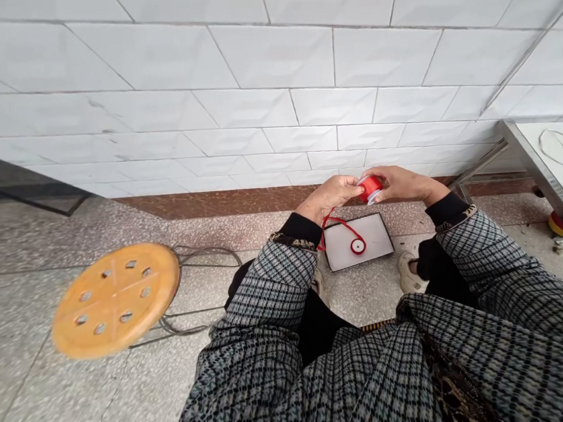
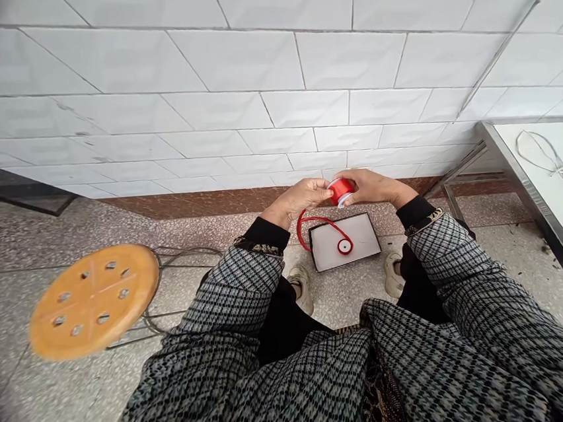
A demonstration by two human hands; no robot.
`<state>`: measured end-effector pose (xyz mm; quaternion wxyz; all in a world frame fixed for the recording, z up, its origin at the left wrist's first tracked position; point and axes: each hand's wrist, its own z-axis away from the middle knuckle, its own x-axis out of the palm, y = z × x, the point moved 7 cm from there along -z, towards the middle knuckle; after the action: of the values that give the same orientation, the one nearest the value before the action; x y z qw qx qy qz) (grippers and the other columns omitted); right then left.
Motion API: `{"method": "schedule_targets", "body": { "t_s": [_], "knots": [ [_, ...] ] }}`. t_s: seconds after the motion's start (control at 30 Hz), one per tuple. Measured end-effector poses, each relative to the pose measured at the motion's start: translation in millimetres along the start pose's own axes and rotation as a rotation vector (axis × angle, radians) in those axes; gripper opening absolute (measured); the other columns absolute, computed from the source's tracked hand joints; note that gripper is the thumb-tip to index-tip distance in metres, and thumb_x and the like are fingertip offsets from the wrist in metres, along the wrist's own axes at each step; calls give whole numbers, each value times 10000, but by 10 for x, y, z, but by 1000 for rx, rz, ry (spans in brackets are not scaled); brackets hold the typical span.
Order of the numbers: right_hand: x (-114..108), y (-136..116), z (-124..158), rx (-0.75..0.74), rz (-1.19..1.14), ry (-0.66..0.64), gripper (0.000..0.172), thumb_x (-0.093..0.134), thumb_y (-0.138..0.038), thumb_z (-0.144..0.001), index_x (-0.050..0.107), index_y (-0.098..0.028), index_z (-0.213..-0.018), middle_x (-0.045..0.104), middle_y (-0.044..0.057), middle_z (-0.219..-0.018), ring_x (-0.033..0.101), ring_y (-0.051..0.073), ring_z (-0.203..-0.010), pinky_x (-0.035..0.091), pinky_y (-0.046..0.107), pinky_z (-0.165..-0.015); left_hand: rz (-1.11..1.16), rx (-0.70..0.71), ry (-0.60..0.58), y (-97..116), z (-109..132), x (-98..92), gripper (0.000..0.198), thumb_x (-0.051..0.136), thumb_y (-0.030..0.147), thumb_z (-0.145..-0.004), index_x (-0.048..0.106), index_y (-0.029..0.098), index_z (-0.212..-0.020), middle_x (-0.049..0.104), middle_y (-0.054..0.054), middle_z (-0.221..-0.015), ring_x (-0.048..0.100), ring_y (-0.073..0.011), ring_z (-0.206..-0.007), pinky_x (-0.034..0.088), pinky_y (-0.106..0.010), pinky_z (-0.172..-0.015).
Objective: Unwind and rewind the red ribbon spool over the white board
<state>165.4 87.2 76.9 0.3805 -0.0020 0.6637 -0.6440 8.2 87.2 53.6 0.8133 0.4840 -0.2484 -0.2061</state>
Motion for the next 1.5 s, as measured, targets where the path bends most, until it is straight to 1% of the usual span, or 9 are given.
{"method": "schedule_targets", "body": {
  "t_s": [0.17, 0.37, 0.57, 0.7, 1.03, 1.13, 1.27, 1.37, 1.5],
  "knots": [
    [-215, 156, -32, 25, 215, 173, 514, 909, -282, -710, 757, -207, -1195, 759, 98, -1125, 669, 314, -1031, 531, 483, -991, 43, 94, 137, 30, 7, -94, 197, 793, 201, -913, 664, 172, -1059, 363, 139, -512, 215, -38, -408, 104, -203, -468],
    [-443, 339, 41, 72, -32, 199, 550, 936, -325, -674, 749, -211, -1179, 745, 57, -1053, 654, 286, -1005, 527, 449, -980, 34, 82, 117, 88, 72, -181, 291, 861, 278, -865, 599, 165, -813, 323, 126, -523, 181, -17, -433, 87, -202, -469],
    [-298, 250, 12, -37, -501, 160, 691, 1026, -464, -631, 711, -226, -1198, 746, 25, -1081, 665, 209, -967, 536, 347, -918, 152, 129, 47, 95, 55, -89, 325, 856, 331, -880, 591, 167, -789, 318, 124, -521, 186, -12, -423, 96, -186, -456],
    [-219, 184, -38, -69, -667, 173, 737, 1067, -531, -581, 726, -236, -1164, 748, 12, -1037, 651, 179, -902, 532, 300, -851, 206, 145, 6, 71, 1, -14, 347, 866, 350, -870, 583, 171, -775, 310, 124, -522, 192, -14, -415, 103, -183, -444],
    [-151, 198, -103, -104, -812, 159, 756, 1101, -515, -525, 741, -220, -1122, 749, 2, -964, 649, 159, -832, 540, 266, -791, 296, 161, -2, 42, -50, 68, 303, 831, 293, -899, 565, 171, -819, 337, 126, -552, 197, -5, -413, 89, -178, -443],
    [-119, 265, -114, -71, -823, 169, 826, 1088, -575, -512, 736, -231, -1176, 767, 20, -1022, 680, 182, -903, 562, 286, -849, 374, 216, 43, 43, -45, 99, 275, 830, 256, -890, 580, 189, -983, 399, 128, -590, 226, -12, -415, 92, -178, -451],
    [-57, 297, -121, -31, -782, 185, 966, 1044, -680, -523, 705, -257, -1323, 778, 78, -1204, 705, 258, -1121, 569, 368, -1016, 440, 256, 58, 15, -54, 153, 404, 836, 261, -890, 587, 236, -1208, 396, 142, -605, 247, -28, -418, 92, -183, -468],
    [8, 277, -142, -47, -781, 205, 998, 1022, -735, -510, 699, -263, -1327, 771, 90, -1223, 694, 269, -1148, 564, 385, -1044, 466, 245, 9, -16, -73, 191, 357, 821, 287, -904, 603, 234, -1181, 322, 149, -571, 228, -39, -414, 79, -189, -475],
    [52, 258, -166, -43, -824, 199, 913, 1028, -728, -495, 721, -251, -1211, 769, 68, -1125, 686, 238, -1028, 581, 367, -983, 469, 249, -33, 10, -72, 160, 285, 813, 271, -894, 581, 217, -1051, 307, 149, -553, 201, -35, -409, 77, -190, -470]
  ]
}}
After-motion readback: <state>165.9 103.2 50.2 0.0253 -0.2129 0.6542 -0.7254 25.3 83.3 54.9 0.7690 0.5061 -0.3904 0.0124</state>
